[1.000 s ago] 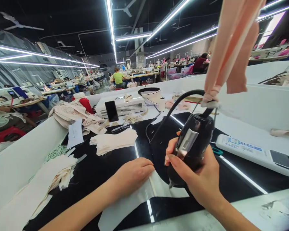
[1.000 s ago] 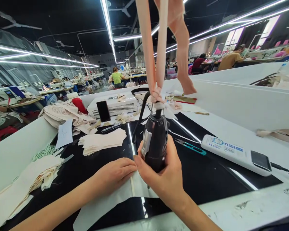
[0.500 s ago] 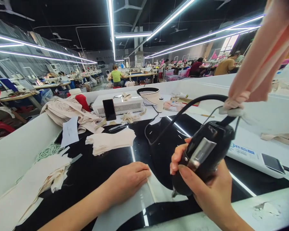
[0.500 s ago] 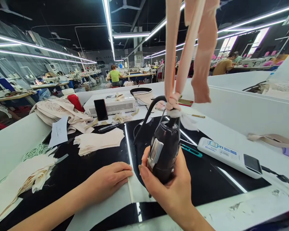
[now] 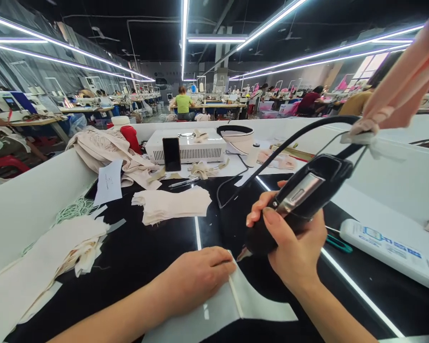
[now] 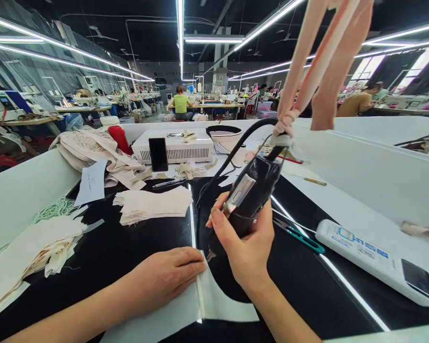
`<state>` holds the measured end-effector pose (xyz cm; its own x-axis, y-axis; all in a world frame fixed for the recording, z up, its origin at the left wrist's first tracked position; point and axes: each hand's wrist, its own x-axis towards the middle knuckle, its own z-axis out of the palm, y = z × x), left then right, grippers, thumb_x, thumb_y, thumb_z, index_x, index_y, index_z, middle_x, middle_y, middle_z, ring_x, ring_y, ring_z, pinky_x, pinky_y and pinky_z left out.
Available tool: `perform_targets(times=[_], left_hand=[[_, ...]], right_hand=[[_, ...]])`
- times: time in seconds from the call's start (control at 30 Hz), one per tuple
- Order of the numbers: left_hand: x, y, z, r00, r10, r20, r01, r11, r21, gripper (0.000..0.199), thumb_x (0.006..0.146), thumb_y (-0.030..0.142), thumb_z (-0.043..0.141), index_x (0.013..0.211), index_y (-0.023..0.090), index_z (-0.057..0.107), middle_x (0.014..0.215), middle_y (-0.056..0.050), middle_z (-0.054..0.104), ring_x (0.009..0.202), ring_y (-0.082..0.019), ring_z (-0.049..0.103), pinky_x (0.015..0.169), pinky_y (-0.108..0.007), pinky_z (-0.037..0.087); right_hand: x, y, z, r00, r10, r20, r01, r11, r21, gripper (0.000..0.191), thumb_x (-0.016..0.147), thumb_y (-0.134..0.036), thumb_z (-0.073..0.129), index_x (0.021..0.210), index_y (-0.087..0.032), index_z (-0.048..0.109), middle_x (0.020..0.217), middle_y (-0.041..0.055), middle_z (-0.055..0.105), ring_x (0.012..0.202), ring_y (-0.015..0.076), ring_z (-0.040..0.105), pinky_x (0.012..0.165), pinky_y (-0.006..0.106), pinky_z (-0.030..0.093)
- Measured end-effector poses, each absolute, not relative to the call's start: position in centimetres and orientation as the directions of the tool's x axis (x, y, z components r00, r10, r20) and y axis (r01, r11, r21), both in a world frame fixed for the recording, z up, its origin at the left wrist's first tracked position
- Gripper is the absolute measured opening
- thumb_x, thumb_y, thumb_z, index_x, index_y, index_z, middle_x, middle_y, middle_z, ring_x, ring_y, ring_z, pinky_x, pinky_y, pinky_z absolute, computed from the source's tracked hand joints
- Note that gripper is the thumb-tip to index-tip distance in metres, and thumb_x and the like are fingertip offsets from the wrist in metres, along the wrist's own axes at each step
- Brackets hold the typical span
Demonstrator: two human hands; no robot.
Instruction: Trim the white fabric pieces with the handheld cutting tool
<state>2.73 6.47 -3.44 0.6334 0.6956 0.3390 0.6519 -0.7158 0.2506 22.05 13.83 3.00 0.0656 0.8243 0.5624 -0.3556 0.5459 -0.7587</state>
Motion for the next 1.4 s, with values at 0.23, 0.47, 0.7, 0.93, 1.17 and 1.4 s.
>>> perform_targets(times=[0.23, 0.47, 0.7, 0.93, 1.17, 1.4], left_hand=[[3.2, 6.3, -3.5, 0.648, 0.701, 0.297, 0.647, -0.713, 0.270, 0.025, 0.118, 0.011, 0.051, 0.135, 0.015, 0.069, 0.142, -0.011, 0.077, 0.132, -0.025, 0.078, 0.109, -0.032, 0.068], [3.2, 6.3, -3.4, 0.644, 0.690, 0.329, 0.635, -0.723, 0.274, 0.024, 0.117, 0.009, 0.054, 0.134, 0.013, 0.071, 0.138, -0.013, 0.079, 0.130, -0.025, 0.079, 0.108, -0.034, 0.069], [3.2, 6.3, -3.4, 0.642, 0.697, 0.319, 0.645, -0.716, 0.267, 0.024, 0.117, 0.009, 0.055, 0.135, 0.014, 0.070, 0.139, -0.012, 0.079, 0.128, -0.025, 0.079, 0.110, -0.033, 0.068], [2.9, 6.3, -3.6, 0.648, 0.693, 0.316, 0.641, -0.720, 0.265, 0.025, 0.117, 0.009, 0.053, 0.135, 0.017, 0.069, 0.142, -0.011, 0.077, 0.131, -0.024, 0.078, 0.111, -0.033, 0.068], [2.8, 6.4, -4.0, 0.634, 0.695, 0.339, 0.652, -0.716, 0.247, 0.024, 0.119, 0.013, 0.052, 0.134, 0.020, 0.069, 0.144, -0.009, 0.076, 0.131, -0.023, 0.079, 0.107, -0.030, 0.068], [2.7, 6.4, -4.1, 0.650, 0.656, 0.383, 0.634, -0.746, 0.202, 0.022, 0.117, 0.012, 0.057, 0.134, 0.018, 0.069, 0.142, -0.010, 0.077, 0.127, -0.023, 0.080, 0.105, -0.030, 0.069]], right_hand=[[22.3, 13.8, 2.7, 0.087, 0.812, 0.577, -0.370, 0.564, -0.738, 0.042, 0.091, -0.028, 0.097, 0.124, -0.031, 0.072, 0.090, -0.0035, 0.075, 0.066, 0.0166, 0.072, 0.061, 0.031, 0.064], [22.2, 13.7, 3.0, 0.102, 0.805, 0.585, -0.356, 0.578, -0.734, 0.039, 0.090, -0.029, 0.097, 0.121, -0.030, 0.073, 0.089, -0.0032, 0.074, 0.064, 0.0168, 0.072, 0.059, 0.033, 0.065], [22.1, 13.8, 2.7, 0.079, 0.805, 0.588, -0.351, 0.575, -0.739, 0.041, 0.093, -0.037, 0.098, 0.123, -0.031, 0.072, 0.090, -0.0032, 0.074, 0.064, 0.0176, 0.072, 0.058, 0.034, 0.064], [22.5, 13.3, 3.2, 0.094, 0.803, 0.589, -0.350, 0.580, -0.736, 0.043, 0.092, -0.038, 0.099, 0.124, -0.030, 0.071, 0.089, -0.0028, 0.074, 0.062, 0.0184, 0.071, 0.056, 0.035, 0.065], [22.9, 12.8, 3.4, 0.116, 0.806, 0.580, -0.378, 0.576, -0.725, 0.045, 0.088, -0.040, 0.103, 0.121, -0.030, 0.075, 0.086, -0.0019, 0.075, 0.061, 0.0183, 0.071, 0.053, 0.034, 0.066], [22.8, 12.7, 3.1, 0.098, 0.795, 0.599, -0.410, 0.580, -0.704, 0.043, 0.092, -0.035, 0.100, 0.125, -0.029, 0.075, 0.088, -0.0034, 0.076, 0.064, 0.0159, 0.072, 0.057, 0.030, 0.067]])
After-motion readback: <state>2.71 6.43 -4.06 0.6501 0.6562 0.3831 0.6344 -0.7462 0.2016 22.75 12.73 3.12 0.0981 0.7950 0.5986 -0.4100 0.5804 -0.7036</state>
